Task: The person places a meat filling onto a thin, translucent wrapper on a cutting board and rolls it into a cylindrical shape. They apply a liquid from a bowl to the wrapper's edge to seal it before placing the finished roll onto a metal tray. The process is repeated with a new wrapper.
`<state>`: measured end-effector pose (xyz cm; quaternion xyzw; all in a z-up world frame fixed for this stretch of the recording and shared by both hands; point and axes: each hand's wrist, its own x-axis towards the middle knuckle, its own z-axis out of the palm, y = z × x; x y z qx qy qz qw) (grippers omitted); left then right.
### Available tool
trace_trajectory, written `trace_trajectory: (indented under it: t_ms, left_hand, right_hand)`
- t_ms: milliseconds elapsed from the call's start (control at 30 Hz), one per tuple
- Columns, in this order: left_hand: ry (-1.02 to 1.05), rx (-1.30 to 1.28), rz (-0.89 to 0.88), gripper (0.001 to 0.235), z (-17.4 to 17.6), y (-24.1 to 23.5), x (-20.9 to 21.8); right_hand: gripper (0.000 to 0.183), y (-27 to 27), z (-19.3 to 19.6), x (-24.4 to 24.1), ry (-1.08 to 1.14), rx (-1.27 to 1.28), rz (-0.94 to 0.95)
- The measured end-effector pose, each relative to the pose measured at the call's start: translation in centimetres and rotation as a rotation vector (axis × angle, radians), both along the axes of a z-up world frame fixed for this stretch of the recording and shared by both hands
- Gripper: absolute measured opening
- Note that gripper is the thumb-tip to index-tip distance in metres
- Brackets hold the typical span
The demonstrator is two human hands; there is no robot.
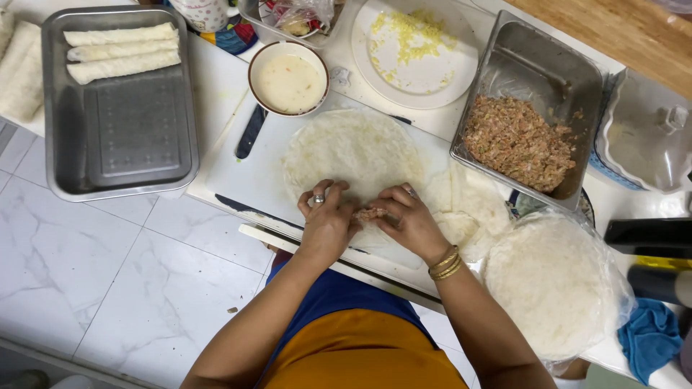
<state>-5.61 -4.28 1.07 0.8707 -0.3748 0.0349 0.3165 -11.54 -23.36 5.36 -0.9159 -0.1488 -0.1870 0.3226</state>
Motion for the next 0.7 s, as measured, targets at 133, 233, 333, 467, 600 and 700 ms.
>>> trace_trajectory:
  t_ms: [133,233,333,467,600,700]
  left_hand:
    - [0.018,-0.080,0.018,0.020,-0.1,-0.6,-0.2]
    - [-0.022,-0.079,0.028,0.020,0.5,-1.2,-0.1]
    - [-0.046,-0.053,0.023,0.028,0.5,-1.4,-0.2]
    - [-0.047,-0.065,0.019,0.023,-0.4,-2.3,-0.4]
    - [-0.055,-0.016,0.014,0.027,0.2,-2.4,-0.4]
    - [-0.077,0.045,0.013,0.042,1.8,-1.3,-0.5]
  right_hand:
    - [0.009,-0.5,-0.3,-0.2,0.030,0.023,0.011]
    - [0.016,-0.8,1.1,-0.4,0.042,0.033,-0.014]
    - [0.019,-1.5,0.9,-0.8,0.036,0.067,-0.036]
    - [0.009,-2.0,-0.7,-0.9,0.050,0.095,-0.047]
    - [0.022,-2.2,0.1,-1.2,0.036,0.062,-0.063]
    - [0.031,-1.3,0.1,-0.9,0.026,0.053,-0.073]
